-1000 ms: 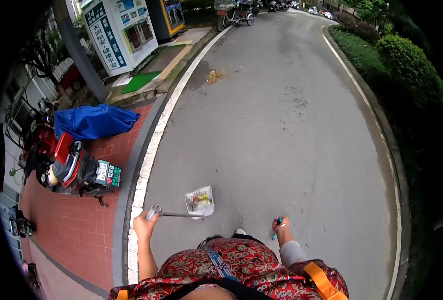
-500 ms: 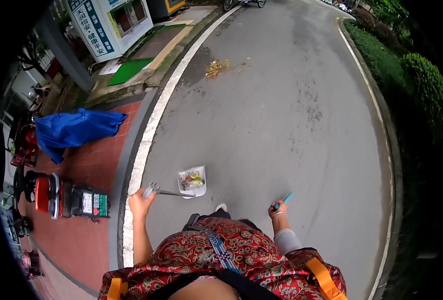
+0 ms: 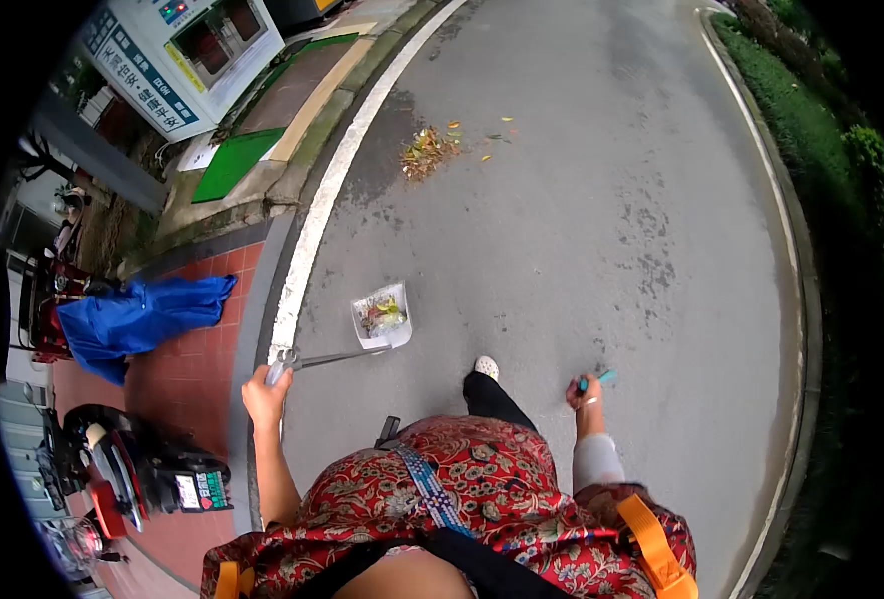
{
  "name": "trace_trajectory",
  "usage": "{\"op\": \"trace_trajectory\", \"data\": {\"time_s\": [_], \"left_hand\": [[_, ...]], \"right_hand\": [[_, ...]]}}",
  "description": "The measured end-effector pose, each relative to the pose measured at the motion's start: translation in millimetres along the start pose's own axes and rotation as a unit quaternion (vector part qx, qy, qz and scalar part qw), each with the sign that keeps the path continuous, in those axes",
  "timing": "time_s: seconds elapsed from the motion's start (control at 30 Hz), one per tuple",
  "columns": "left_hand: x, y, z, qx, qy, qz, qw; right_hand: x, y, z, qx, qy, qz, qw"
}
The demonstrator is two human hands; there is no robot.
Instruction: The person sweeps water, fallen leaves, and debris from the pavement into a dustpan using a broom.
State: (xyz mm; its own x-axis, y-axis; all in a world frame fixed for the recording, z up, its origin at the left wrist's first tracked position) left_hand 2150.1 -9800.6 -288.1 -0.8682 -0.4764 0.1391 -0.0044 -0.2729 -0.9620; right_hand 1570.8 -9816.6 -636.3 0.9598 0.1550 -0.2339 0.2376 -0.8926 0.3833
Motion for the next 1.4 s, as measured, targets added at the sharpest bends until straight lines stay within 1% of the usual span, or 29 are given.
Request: {"op": "trace_trajectory", "data": {"time_s": [0.03, 0.17, 0.23, 0.27, 0.4, 0.43, 0.47, 0.53, 0.6, 0.67, 0.7, 0.77, 0.8, 0.87, 0.9, 0.93, 0.97, 1.0, 1.03, 1.07, 1.1, 1.13, 1.17, 1.23, 1.27, 1.3, 1.33, 1.37, 1.4], "left_hand": [[13.3, 2.9, 23.1, -0.008, 0.002, 0.008, 1.0], [54.0, 14.6, 95.7, -0.027, -0.019, -0.01, 0.999], [68.0, 25.0, 131.6, 0.005, -0.024, -0.008, 1.0], [74.8, 33.9, 148.5, 0.022, -0.013, -0.002, 1.0], [125.1, 97.3, 218.0, -0.007, -0.019, 0.007, 1.0], [137.9, 116.9, 242.6, -0.014, -0.014, 0.007, 1.0], [122.3, 137.6, 283.0, -0.029, 0.006, 0.022, 0.999], [129.0, 162.6, 335.7, -0.026, 0.043, 0.001, 0.999], [148.3, 184.1, 389.0, -0.07, 0.051, 0.003, 0.996], [181.5, 193.3, 438.6, -0.094, 0.083, 0.012, 0.992], [196.0, 198.1, 460.7, -0.099, 0.103, 0.018, 0.99], [203.2, 205.7, 480.8, -0.117, 0.107, 0.011, 0.987], [205.6, 213.2, 495.5, -0.127, 0.109, 0.0, 0.986], [216.4, 227.8, 521.4, -0.141, 0.111, -0.022, 0.984], [219.7, 232.7, 530.1, -0.144, 0.11, -0.024, 0.983], [223.0, 240.1, 538.4, -0.16, 0.106, -0.012, 0.981], [230.6, 245.5, 547.6, -0.174, 0.103, 0.0, 0.979], [236.1, 244.4, 546.9, -0.169, 0.114, -0.012, 0.979], [244.5, 251.5, 557.2, -0.167, 0.113, -0.012, 0.979], [251.7, 258.9, 566.3, -0.195, 0.125, 0.015, 0.973], [257.0, 266.0, 574.0, -0.226, 0.136, 0.046, 0.964], [260.7, 272.0, 582.0, -0.222, 0.131, 0.053, 0.965], [267.2, 278.7, 591.7, -0.218, 0.135, 0.061, 0.965], [267.0, 284.6, 591.6, -0.221, 0.14, 0.071, 0.962], [266.7, 287.9, 603.7, -0.24, 0.111, 0.079, 0.961], [266.9, 287.9, 610.8, -0.261, 0.08, 0.084, 0.958], [274.0, 289.8, 620.5, -0.265, 0.09, 0.103, 0.954], [269.5, 296.0, 625.2, -0.294, 0.061, 0.11, 0.947], [274.3, 296.3, 635.2, -0.298, 0.057, 0.117, 0.946]], "right_hand": [[-4.8, 30.9, 15.9, 0.015, -0.01, -0.023, 1.0], [1.0, 160.1, 65.3, 0.096, 0.058, 0.079, 0.99], [13.3, 220.1, 98.4, 0.084, 0.106, 0.06, 0.989], [20.1, 251.4, 107.2, 0.084, 0.093, 0.059, 0.99], [46.7, 380.0, 167.5, 0.06, 0.085, 0.095, 0.99], [63.1, 422.3, 185.5, 0.027, 0.102, 0.103, 0.989], [109.3, 477.3, 191.8, 0.022, 0.084, 0.05, 0.995], [166.7, 555.4, 195.2, 0.024, 0.13, 0.045, 0.99], [200.5, 636.3, 196.6, 0.049, 0.096, 0.069, 0.992], [219.8, 698.5, 231.8, -0.007, 0.229, 0.145, 0.963], [213.6, 708.4, 242.3, 0.001, 0.229, 0.154, 0.961], [171.2, 732.2, 239.3, -0.109, 0.262, 0.198, 0.938], [157.9, 745.1, 245.3, -0.111, 0.257, 0.198, 0.939], [134.3, 771.6, 258.4, -0.176, 0.228, -0.032, 0.957], [123.9, 786.5, 266.9, -0.173, 0.227, -0.033, 0.958], [101.1, 801.8, 279.1, -0.143, 0.099, -0.198, 0.965], [74.8, 822.6, 291.7, -0.108, -0.032, -0.354, 0.928], [54.7, 835.5, 305.1, -0.102, -0.078, -0.423, 0.897], [35.0, 854.6, 348.6, -0.086, -0.123, -0.541, 0.828], [17.6, 876.9, 385.5, -0.068, -0.151, -0.605, 0.779], [3.9, 901.7, 414.4, -0.052, -0.157, -0.654, 0.738], [-3.0, 922.9, 439.1, -0.048, -0.135, -0.656, 0.741], [-11.9, 935.4, 475.6, 0.009, -0.146, -0.664, 0.733], [-8.2, 929.6, 543.6, 0.027, -0.049, -0.735, 0.676], [6.6, 923.8, 573.1, 0.017, -0.018, -0.776, 0.631], [29.4, 908.6, 590.1, -0.025, -0.027, -0.818, 0.575], [56.1, 884.3, 606.4, -0.081, -0.061, -0.855, 0.508], [78.1, 852.5, 614.3, -0.134, -0.111, -0.866, 0.469], [93.9, 822.3, 617.7, -0.178, -0.158, -0.859, 0.453]]}}
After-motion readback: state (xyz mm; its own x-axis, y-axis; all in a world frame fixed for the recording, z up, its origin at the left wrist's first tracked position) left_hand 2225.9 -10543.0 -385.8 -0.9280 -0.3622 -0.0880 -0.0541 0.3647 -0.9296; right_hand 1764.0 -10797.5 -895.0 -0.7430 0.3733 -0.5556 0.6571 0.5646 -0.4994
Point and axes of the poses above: each hand's wrist, its own z-axis towards the middle knuckle, its own y-axis out of the palm, x = y × z, the point moved 6 cm from there along z, towards the middle knuckle, and after that the axes turned 11 degrees about z, right-handed, at the moved point
